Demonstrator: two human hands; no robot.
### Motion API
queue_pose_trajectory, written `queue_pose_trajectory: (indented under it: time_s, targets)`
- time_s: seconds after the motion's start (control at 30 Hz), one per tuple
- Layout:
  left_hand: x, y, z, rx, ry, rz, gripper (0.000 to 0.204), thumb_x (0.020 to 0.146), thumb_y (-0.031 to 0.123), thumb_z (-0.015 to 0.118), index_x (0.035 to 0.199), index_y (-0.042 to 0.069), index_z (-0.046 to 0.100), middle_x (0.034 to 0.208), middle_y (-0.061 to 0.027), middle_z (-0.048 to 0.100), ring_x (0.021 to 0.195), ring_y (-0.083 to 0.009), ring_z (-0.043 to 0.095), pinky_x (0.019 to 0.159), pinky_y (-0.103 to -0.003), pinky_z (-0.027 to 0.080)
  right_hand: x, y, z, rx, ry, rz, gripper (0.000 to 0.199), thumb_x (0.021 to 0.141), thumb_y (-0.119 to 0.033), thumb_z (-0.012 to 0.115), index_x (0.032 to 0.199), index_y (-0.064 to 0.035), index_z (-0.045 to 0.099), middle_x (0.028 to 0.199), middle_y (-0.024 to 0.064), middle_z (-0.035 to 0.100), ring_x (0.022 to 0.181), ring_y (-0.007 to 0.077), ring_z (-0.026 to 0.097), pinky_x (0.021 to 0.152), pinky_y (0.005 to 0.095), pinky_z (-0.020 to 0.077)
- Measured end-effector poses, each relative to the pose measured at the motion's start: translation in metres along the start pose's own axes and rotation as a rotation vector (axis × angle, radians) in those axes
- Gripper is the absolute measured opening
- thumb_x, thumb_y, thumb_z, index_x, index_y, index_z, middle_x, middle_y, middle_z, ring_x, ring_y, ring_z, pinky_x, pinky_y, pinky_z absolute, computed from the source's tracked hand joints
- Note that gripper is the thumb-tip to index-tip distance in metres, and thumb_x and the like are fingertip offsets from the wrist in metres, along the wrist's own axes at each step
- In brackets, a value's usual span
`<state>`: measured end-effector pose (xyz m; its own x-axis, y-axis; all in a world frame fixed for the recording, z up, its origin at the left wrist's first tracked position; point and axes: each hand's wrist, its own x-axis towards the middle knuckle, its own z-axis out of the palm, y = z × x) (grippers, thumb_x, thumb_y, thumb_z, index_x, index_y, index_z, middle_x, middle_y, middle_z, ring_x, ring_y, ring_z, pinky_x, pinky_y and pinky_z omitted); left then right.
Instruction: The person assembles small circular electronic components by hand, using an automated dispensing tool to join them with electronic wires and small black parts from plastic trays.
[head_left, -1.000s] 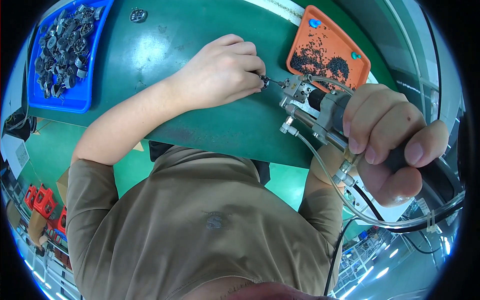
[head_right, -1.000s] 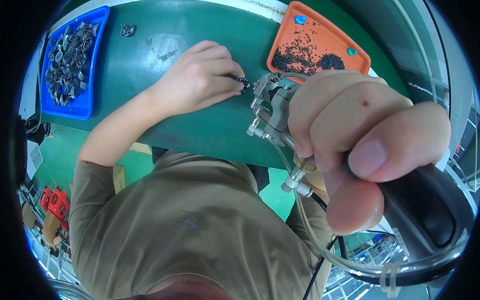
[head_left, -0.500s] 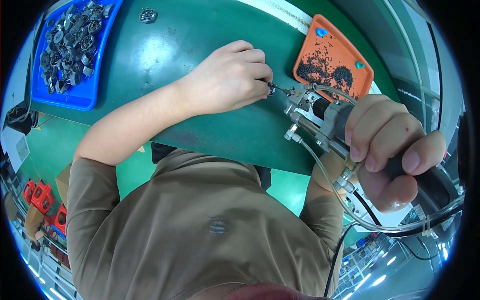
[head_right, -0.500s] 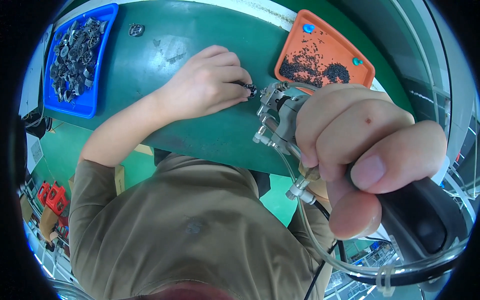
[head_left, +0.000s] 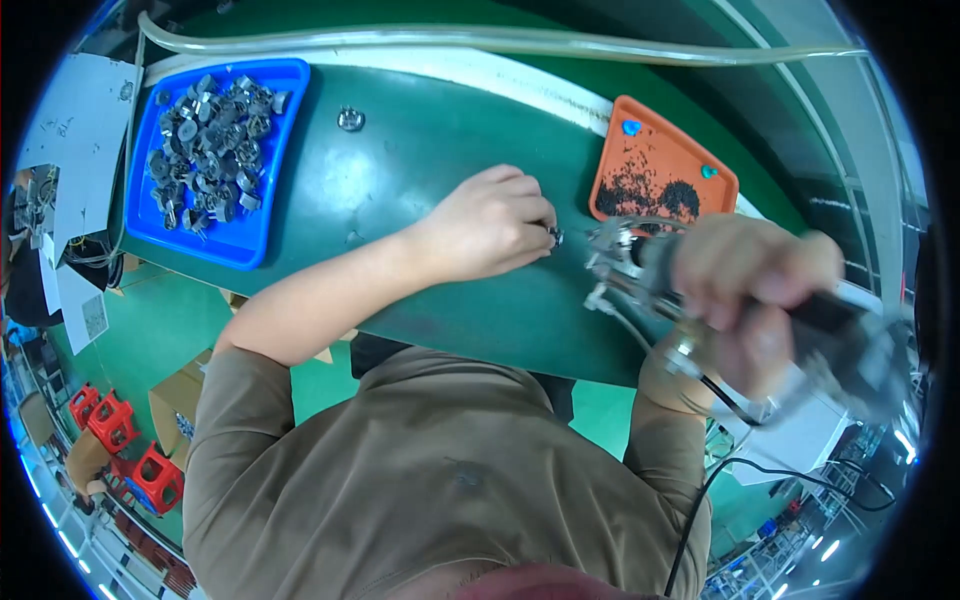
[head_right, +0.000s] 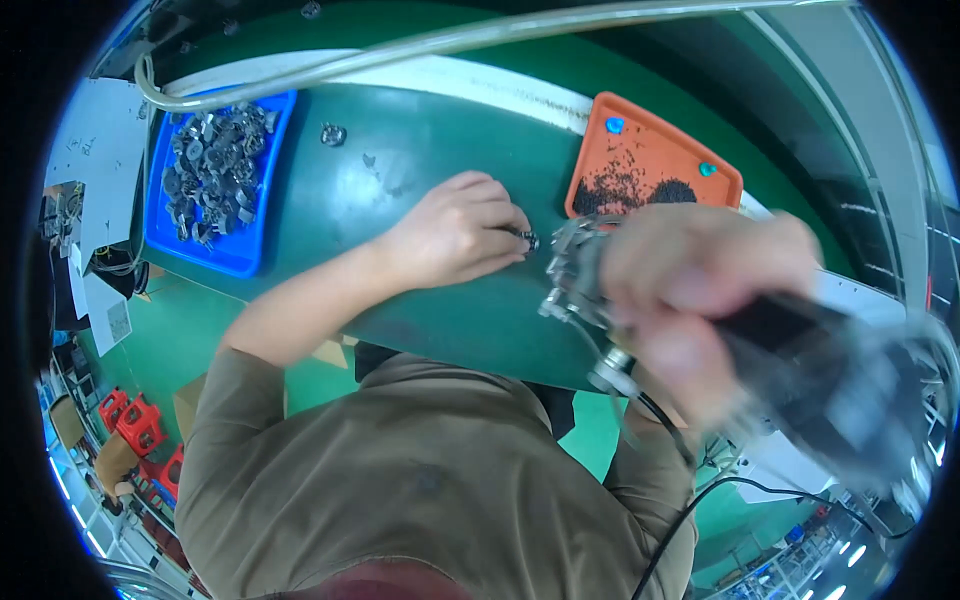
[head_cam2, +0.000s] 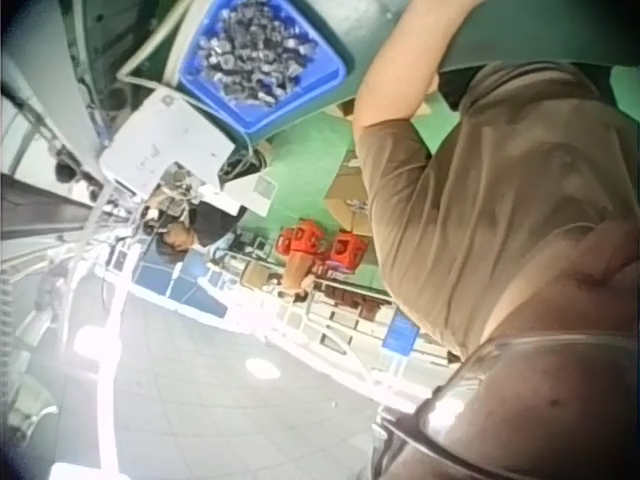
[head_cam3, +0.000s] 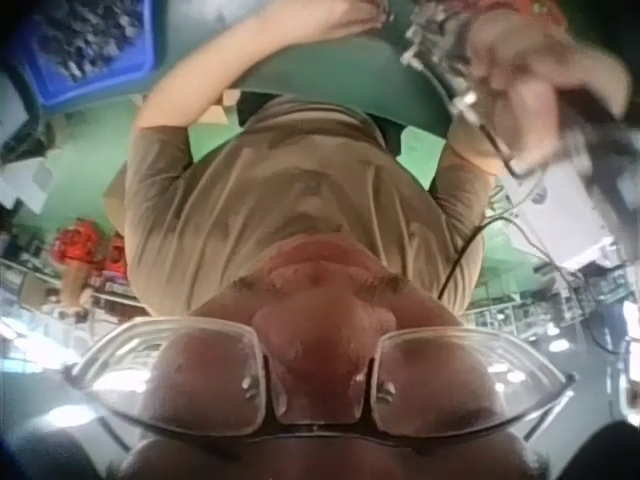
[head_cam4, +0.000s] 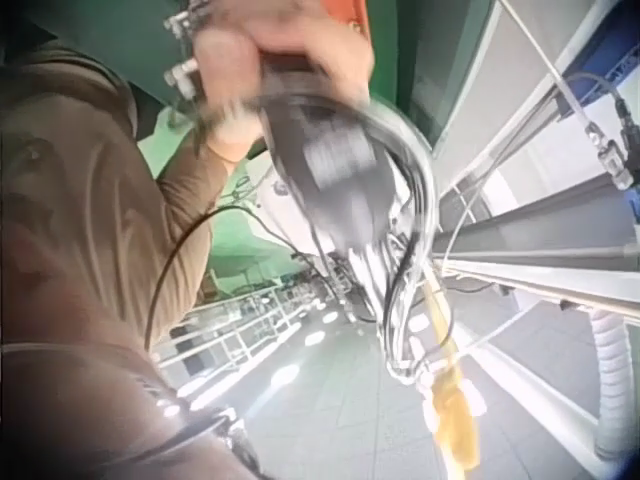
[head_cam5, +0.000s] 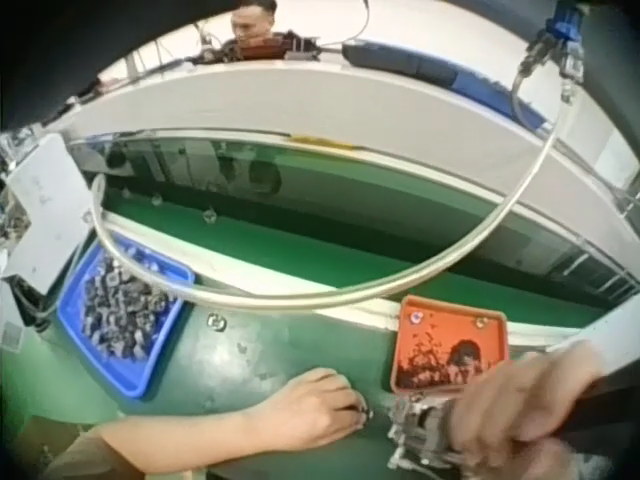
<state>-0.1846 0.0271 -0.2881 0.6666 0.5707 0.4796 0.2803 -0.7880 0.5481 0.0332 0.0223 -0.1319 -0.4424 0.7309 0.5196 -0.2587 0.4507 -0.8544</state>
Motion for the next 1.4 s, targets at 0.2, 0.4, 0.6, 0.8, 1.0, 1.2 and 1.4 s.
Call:
queue_pose_trajectory:
  time_s: [0.2, 0.4, 0.6, 0.8, 1.0, 1.2, 1.4]
  targets:
    - [0.002, 0.004, -0.007, 0.092, -0.027, 0.011, 0.013, 0.076, 0.018, 0.079, 0.086, 0.009, 0.076, 0.102, -0.0017, 0.07, 0.093, -0.0223, 0.062, 0.088, -0.039, 0.049, -0.008, -0.024, -0.028, -0.022, -0.097, -0.125, 0.028, 0.1, -0.036, 0.062, 0.116, -0.0153, 0.052, 0.072, -0.0047, 0.057, 0.059, 0.0104, 0.057, 0.055, 0.0261, 0.0424]
    - [-0.001, -0.003, -0.001, 0.048, -0.032, -0.026, 0.011, 0.078, 0.017, 0.078, 0.087, 0.01, 0.076, 0.103, 0.0003, 0.071, 0.091, -0.02, 0.063, 0.084, -0.036, 0.049, -0.003, -0.012, -0.036, -0.016, -0.117, -0.018, 0.03, 0.101, -0.038, 0.061, 0.119, -0.015, 0.053, 0.072, -0.0041, 0.055, 0.061, 0.0111, 0.056, 0.057, 0.027, 0.0415]
    - [-0.004, -0.002, 0.003, 0.055, -0.03, -0.058, 0.011, 0.081, 0.018, 0.077, 0.089, 0.011, 0.076, 0.103, 0.0017, 0.071, 0.089, -0.0181, 0.063, 0.081, -0.035, 0.048, -0.001, -0.006, -0.041, 0.007, -0.15, 0.014, 0.031, 0.101, -0.039, 0.06, 0.121, -0.0156, 0.054, 0.075, -0.0041, 0.055, 0.064, 0.0109, 0.056, 0.059, 0.0272, 0.0416]
    - [-0.001, -0.005, 0.002, 0.083, -0.032, -0.04, 0.012, 0.081, 0.018, 0.077, 0.09, 0.01, 0.076, 0.104, 0.0023, 0.072, 0.087, -0.0183, 0.062, 0.079, -0.034, 0.048, 0.0, 0.006, -0.033, 0.082, -0.233, -0.054, 0.033, 0.1, -0.04, 0.062, 0.12, -0.0158, 0.054, 0.076, -0.0045, 0.057, 0.064, 0.0097, 0.058, 0.058, 0.0252, 0.0434]
    - [-0.005, 0.001, 0.002, 0.058, -0.036, -0.072, 0.011, 0.08, 0.017, 0.077, 0.089, 0.01, 0.076, 0.104, 0.0031, 0.072, 0.086, -0.0184, 0.06, 0.079, -0.034, 0.048, 0.001, 0.017, -0.026, 0.137, -0.356, -0.067, 0.035, 0.098, -0.038, 0.067, 0.116, -0.0152, 0.048, 0.078, -0.0027, 0.06, 0.061, 0.0107, 0.061, 0.055, 0.0263, 0.0489]
    - [-0.003, -0.001, 0.003, 0.051, -0.03, -0.067, 0.012, 0.079, 0.016, 0.077, 0.089, 0.01, 0.076, 0.105, 0.0033, 0.071, 0.086, -0.0186, 0.06, 0.078, -0.034, 0.048, 0.004, 0.023, -0.026, 0.161, -0.396, -0.081, 0.038, 0.097, -0.039, 0.069, 0.116, -0.0146, 0.048, 0.079, -0.0019, 0.06, 0.061, 0.0117, 0.061, 0.055, 0.0271, 0.0502]
    - [-0.004, -0.003, 0.003, 0.06, -0.035, -0.065, 0.011, 0.079, 0.016, 0.077, 0.088, 0.01, 0.076, 0.105, 0.0036, 0.071, 0.085, -0.0187, 0.059, 0.078, -0.034, 0.048, 0.004, 0.026, -0.022, 0.176, -0.399, -0.084, 0.038, 0.096, -0.041, 0.07, 0.114, -0.0142, 0.048, 0.08, -0.0015, 0.06, 0.063, 0.0118, 0.063, 0.055, 0.0263, 0.0506]
